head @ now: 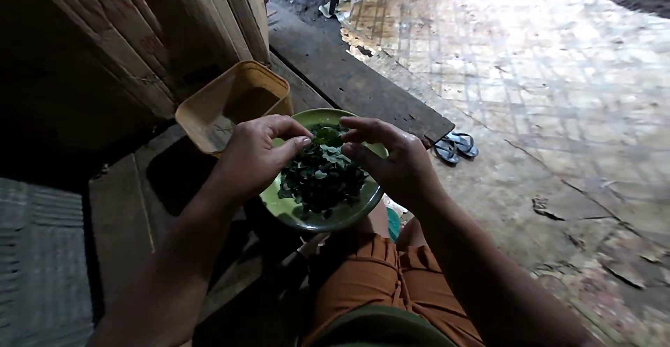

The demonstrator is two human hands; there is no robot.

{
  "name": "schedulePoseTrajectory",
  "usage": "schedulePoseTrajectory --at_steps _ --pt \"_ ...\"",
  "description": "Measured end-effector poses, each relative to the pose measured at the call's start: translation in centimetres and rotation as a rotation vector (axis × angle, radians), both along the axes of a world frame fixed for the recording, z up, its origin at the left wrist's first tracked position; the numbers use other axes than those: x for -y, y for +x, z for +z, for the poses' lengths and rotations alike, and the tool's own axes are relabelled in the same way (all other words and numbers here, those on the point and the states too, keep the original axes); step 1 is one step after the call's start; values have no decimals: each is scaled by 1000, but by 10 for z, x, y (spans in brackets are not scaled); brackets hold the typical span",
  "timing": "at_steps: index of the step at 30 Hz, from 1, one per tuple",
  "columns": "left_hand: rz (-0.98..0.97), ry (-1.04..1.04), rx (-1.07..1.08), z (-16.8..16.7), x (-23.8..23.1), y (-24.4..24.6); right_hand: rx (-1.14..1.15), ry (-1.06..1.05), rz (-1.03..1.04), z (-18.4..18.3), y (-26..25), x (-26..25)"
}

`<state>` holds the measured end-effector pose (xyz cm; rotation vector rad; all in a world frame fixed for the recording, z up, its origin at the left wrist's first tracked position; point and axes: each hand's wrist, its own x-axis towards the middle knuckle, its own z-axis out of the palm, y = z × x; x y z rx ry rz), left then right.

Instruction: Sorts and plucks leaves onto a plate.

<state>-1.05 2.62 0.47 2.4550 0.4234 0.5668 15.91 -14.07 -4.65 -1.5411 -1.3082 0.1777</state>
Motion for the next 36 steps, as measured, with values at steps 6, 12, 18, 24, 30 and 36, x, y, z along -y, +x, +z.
schedulePoseTrajectory --at_steps 6,12,18,24,30,36 --pt "-87 -309 34 1 4 3 -81 18 31 -1 1 -2" --pt "-287 -783 -45 -1 7 4 -62 -40 17 1 0 -2" --pt "-176 -748 107 -17 20 18 -15 -53 15 1 -3 -3" --pt "-48 -762 154 -12 24 17 -11 -82 -23 1 7 4" --pt "-63 -567 112 -11 17 14 -9 -98 -67 0 14 9" --pt "-149 -102 85 -22 21 14 22 -121 -46 2 8 6"
